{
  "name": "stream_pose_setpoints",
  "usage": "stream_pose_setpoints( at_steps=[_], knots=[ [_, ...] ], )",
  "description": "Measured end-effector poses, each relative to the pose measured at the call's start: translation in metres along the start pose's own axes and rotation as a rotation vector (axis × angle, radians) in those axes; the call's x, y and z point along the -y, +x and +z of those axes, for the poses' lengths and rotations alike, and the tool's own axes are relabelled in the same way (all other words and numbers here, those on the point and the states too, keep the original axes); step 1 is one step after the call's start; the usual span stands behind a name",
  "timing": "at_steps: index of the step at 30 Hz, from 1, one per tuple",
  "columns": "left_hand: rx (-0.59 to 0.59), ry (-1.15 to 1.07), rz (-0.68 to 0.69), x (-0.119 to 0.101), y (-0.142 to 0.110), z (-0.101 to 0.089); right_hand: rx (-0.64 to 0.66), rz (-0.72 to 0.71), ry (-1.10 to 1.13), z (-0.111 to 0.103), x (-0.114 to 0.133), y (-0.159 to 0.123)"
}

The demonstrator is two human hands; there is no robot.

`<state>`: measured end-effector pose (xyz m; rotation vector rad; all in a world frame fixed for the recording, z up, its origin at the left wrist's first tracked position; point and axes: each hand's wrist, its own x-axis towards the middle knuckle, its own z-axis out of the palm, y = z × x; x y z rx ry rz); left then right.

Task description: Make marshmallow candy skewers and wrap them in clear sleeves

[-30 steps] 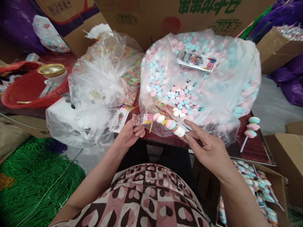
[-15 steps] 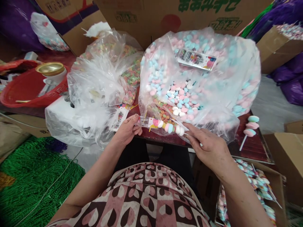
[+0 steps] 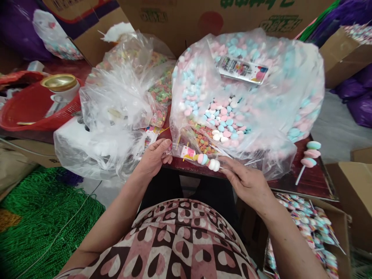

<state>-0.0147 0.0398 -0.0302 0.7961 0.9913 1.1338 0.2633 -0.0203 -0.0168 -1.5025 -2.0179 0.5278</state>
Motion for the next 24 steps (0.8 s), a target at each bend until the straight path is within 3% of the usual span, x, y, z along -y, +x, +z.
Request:
stream_pose_setpoints(
  at_steps=[15,18,24],
  knots=[
    [0.007,0.045,0.029,-0.002,-0.004,0.007,-0.099,0.096,0.161,0.029,0.009,-0.011],
    [-0.006,-0.107,0.073,-0.008,-0.007,0.012,-0.166,0.147,0.216,0.040,0.014,-0.012],
    [0.117,-0.482,0.071,-0.016,-0.017,0.029,-0.251,0.307,0.387,0.050,0.021,-0.004]
  ],
)
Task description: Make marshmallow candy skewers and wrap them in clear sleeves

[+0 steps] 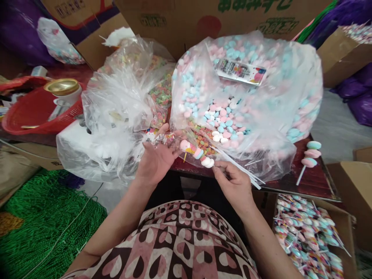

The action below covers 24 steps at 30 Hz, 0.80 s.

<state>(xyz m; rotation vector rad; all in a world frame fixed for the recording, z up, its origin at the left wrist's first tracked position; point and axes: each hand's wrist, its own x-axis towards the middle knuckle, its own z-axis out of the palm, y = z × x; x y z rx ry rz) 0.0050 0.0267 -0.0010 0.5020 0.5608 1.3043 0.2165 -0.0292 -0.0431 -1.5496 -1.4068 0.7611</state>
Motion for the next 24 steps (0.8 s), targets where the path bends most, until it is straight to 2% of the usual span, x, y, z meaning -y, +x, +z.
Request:
stream_pose_setpoints(
  at_steps=[3,6,9,15,18,24],
  knots=[
    [-0.032,0.061,0.046,0.009,-0.003,0.006,0.005,0.024,0.072,0.008,0.004,0.004],
    [-0.104,0.107,0.045,0.016,0.001,0.007,0.032,-0.054,0.086,0.014,0.006,0.006],
    [-0.168,0.057,0.011,0.020,0.008,0.007,0.044,-0.131,0.041,0.017,0.005,0.007],
    [-0.242,0.068,-0.009,0.032,0.013,0.005,-0.008,-0.064,0.043,0.022,0.002,0.005],
    [-0.260,0.072,0.007,0.037,0.012,0.001,0.014,-0.013,0.072,0.027,0.002,0.003],
    [-0.231,0.127,0.032,0.039,0.011,-0.002,0.018,-0.058,0.104,0.030,0.001,0.002]
  ],
)
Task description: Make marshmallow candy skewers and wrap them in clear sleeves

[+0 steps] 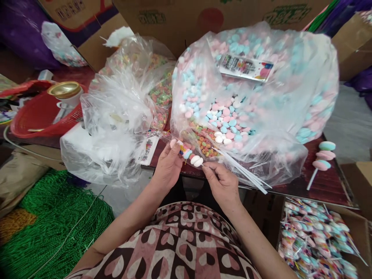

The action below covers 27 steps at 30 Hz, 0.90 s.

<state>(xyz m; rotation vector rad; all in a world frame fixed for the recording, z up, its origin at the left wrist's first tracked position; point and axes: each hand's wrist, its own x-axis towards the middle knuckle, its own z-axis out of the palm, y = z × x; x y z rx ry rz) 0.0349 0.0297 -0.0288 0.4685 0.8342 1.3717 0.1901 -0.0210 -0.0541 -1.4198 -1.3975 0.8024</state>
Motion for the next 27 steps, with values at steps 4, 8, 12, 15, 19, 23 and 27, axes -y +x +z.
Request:
stream_pose_setpoints(
  at_steps=[4,8,12,15,19,23,27],
  knots=[
    [0.079,0.020,-0.016,0.001,-0.001,0.002,0.034,0.087,0.120,0.001,0.000,0.000],
    [0.152,0.046,-0.071,-0.001,-0.003,0.003,0.103,0.181,0.275,0.004,0.001,0.001],
    [0.297,0.082,-0.103,-0.013,-0.003,0.003,0.146,0.214,0.353,0.006,-0.001,0.002],
    [0.345,0.024,-0.087,-0.024,-0.001,0.005,0.155,0.206,0.394,0.007,0.000,0.003],
    [0.257,-0.036,-0.032,-0.028,0.003,0.010,0.141,0.149,0.364,0.007,0.004,0.004],
    [0.184,-0.034,0.015,-0.018,0.002,0.013,0.088,0.167,0.327,0.011,0.005,0.003],
    [0.176,0.031,0.000,-0.005,-0.003,0.009,0.078,0.204,0.310,0.015,0.003,0.000]
  ],
)
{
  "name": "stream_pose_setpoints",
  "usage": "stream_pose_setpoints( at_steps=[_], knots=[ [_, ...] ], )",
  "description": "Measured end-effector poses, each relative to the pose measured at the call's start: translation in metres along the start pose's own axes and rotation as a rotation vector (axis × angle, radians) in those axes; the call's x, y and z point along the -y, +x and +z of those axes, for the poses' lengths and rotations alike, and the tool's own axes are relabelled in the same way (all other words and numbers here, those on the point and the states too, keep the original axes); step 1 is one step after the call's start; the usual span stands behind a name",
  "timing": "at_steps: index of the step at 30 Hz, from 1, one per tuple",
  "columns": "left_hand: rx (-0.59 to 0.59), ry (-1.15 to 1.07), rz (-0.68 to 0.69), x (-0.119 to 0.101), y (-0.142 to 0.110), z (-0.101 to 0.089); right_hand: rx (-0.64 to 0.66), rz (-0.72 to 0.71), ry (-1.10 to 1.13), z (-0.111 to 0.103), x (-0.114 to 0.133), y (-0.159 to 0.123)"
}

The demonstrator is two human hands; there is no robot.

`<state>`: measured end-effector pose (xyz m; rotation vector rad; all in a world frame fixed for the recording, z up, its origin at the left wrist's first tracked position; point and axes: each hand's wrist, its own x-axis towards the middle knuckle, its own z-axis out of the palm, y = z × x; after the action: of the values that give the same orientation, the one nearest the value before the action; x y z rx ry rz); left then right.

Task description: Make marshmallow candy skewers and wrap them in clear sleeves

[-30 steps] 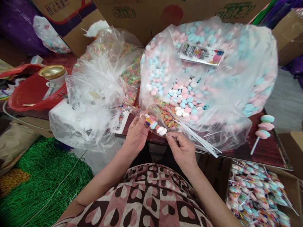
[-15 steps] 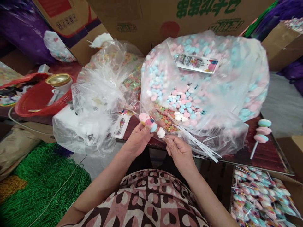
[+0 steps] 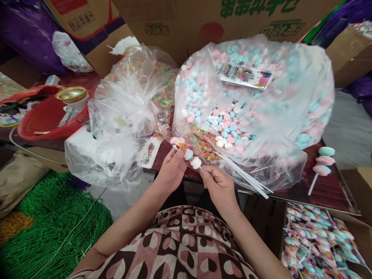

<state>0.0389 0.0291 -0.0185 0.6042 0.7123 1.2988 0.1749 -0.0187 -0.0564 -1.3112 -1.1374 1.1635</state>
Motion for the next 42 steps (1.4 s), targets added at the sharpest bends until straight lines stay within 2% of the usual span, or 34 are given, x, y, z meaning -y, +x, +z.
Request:
stream_pose_setpoints(
  at_steps=[3,8,12,15,18,21,23,29,34,37,42],
  knots=[
    [0.018,0.015,-0.036,-0.001,-0.003,-0.006,0.003,-0.011,-0.012,-0.001,-0.003,-0.002],
    [0.066,-0.081,-0.014,-0.019,0.003,-0.013,-0.018,-0.062,-0.044,-0.006,-0.005,-0.001],
    [0.002,-0.102,0.026,-0.025,0.007,-0.009,-0.032,-0.107,-0.148,-0.010,-0.001,-0.002],
    [-0.017,-0.154,-0.013,-0.023,0.007,-0.008,-0.009,-0.047,-0.141,-0.011,0.001,-0.004],
    [-0.002,-0.201,-0.054,-0.020,0.005,-0.011,0.097,0.024,-0.110,-0.011,0.003,-0.007],
    [0.002,-0.171,-0.054,-0.020,0.003,-0.013,0.199,0.105,-0.075,-0.009,0.007,-0.008],
    [-0.002,-0.121,-0.053,-0.019,0.002,-0.012,0.223,0.171,-0.015,-0.006,0.010,-0.008],
    [-0.031,-0.035,0.005,-0.017,-0.001,-0.010,0.199,0.284,0.177,0.003,0.012,-0.005],
    [-0.041,0.018,0.055,-0.012,0.000,-0.010,0.148,0.230,0.184,0.006,0.006,-0.006],
    [-0.019,0.027,0.039,-0.006,-0.003,-0.008,0.091,0.230,0.183,0.009,0.002,-0.008],
    [0.012,0.029,-0.041,-0.008,-0.008,-0.014,0.135,0.254,0.170,0.012,0.000,-0.011]
  ],
)
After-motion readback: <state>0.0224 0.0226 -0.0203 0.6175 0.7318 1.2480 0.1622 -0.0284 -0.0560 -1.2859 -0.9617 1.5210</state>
